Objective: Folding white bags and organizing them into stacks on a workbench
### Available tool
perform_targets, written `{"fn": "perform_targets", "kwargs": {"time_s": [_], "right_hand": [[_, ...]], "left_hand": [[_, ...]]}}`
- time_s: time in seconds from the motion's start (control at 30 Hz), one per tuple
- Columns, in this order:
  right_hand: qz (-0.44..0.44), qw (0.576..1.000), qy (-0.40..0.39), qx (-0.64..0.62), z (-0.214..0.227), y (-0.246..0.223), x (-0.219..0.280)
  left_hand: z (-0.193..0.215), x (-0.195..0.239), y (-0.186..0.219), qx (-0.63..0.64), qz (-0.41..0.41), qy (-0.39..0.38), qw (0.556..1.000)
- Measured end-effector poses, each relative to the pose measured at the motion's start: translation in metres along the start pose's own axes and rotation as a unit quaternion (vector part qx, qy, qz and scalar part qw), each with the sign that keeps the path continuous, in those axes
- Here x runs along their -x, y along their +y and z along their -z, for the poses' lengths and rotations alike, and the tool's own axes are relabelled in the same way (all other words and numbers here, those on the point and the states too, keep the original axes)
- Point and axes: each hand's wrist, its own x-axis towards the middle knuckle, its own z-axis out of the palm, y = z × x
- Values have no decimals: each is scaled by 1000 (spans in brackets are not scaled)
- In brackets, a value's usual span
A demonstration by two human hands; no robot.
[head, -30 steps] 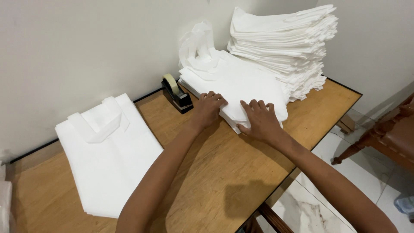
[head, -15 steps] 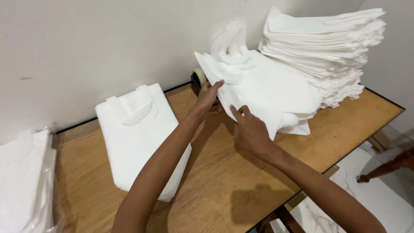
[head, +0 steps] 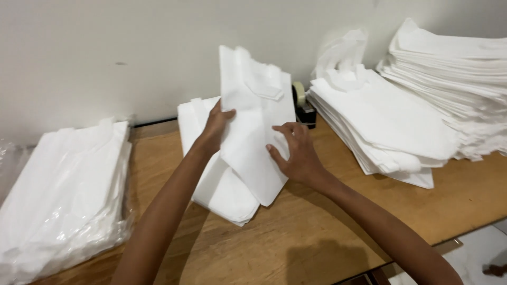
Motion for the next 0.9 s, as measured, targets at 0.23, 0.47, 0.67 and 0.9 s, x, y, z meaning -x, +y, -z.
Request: {"fn": "perform_targets", "kwargs": {"time_s": [0.23,0.47,0.67,0.9], "right_hand": [[-164,970,-90,-157,-45,34,-32],[-259,924,-180,-217,-78,39,-43],[-241,935,-168,-201,-94,41,-42],[-231,935,-184,-198,-77,20,-36]], "left_hand": [[77,17,-16,102,49,35,993],[139,-21,-120,-45,121,119,984],[144,-7,-140,-225,88,163,956],[118,13,-133,-256,68,128,956]]}}
